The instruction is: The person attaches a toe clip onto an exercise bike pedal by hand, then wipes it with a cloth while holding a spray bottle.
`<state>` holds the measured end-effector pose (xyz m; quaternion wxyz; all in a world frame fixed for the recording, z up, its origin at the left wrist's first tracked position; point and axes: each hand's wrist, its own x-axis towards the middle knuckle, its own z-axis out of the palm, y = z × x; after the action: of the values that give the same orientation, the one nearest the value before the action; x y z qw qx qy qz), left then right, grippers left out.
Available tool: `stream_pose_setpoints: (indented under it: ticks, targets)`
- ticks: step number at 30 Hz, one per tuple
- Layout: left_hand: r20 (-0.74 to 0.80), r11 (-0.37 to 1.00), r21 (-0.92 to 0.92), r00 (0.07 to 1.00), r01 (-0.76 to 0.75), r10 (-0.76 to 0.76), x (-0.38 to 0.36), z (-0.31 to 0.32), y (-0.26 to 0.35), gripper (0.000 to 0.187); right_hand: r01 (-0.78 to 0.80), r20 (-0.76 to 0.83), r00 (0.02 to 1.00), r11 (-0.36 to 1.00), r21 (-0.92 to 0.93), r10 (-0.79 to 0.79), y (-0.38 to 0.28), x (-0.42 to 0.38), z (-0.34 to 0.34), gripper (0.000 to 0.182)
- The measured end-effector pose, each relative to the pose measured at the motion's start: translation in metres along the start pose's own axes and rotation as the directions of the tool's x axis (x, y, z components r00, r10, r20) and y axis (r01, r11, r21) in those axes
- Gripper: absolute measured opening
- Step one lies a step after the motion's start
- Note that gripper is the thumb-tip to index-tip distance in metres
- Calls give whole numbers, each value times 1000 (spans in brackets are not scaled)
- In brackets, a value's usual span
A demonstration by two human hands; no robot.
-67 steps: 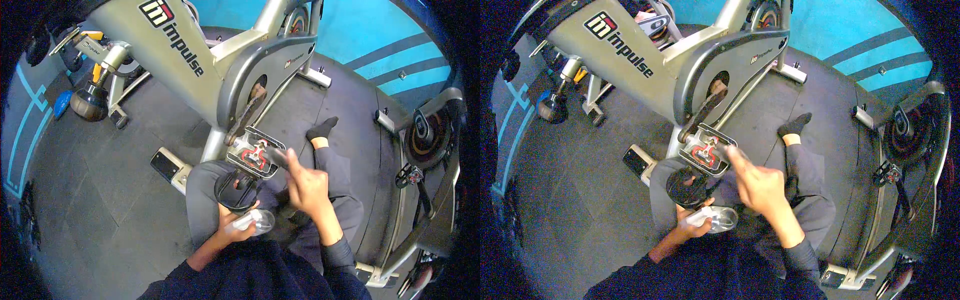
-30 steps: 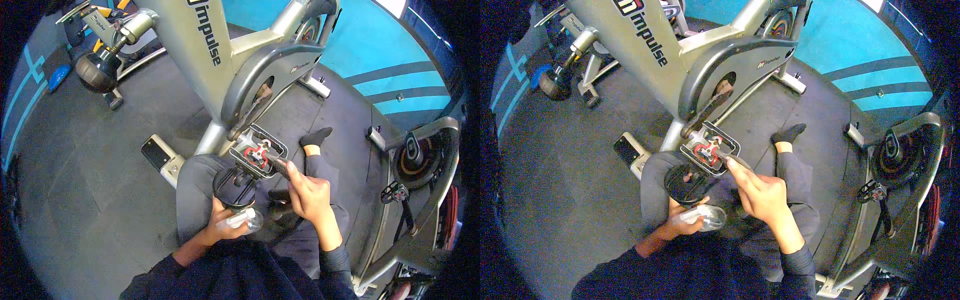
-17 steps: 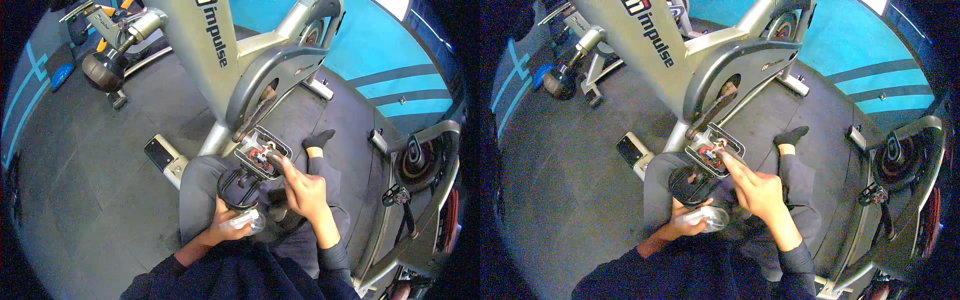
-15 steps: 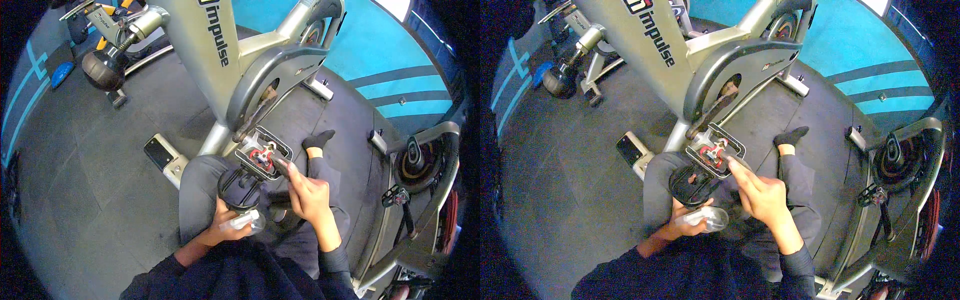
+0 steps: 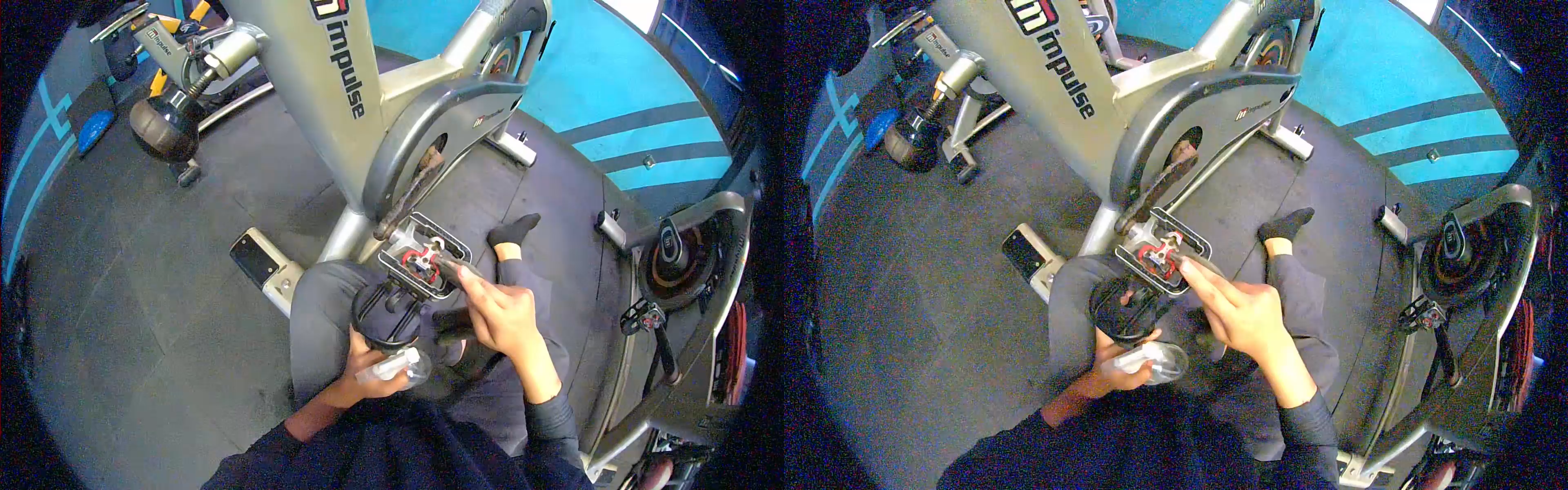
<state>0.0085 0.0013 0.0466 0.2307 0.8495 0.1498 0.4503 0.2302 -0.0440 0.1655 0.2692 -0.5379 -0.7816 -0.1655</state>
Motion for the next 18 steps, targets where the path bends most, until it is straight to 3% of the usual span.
stream_pose_setpoints:
  ticks: [2,5,12,15,18]
  targets:
    - [4,997,47,998,-57,57,-4,3,-3,46,6,-5,1000,1000,-3,-6,1,-2,-2,60]
    - [-17,995,-62,997,72,-73,0,2,2,30,-3,21,1000,1000,-1,3,-3,0,-4,60]
    - [15,996,-22,996,89,-88,1,0,0,33,-85,-13,996,995,60,86,-5,23,0,61]
    - [17,998,53,1000,15,-16,-6,3,-3,42,-143,-8,990,988,49,144,-7,32,-1,62]
    - [108,992,-75,989,105,-97,-3,-3,-2,41,-35,154,987,998,-51,43,-11,41,-1,61]
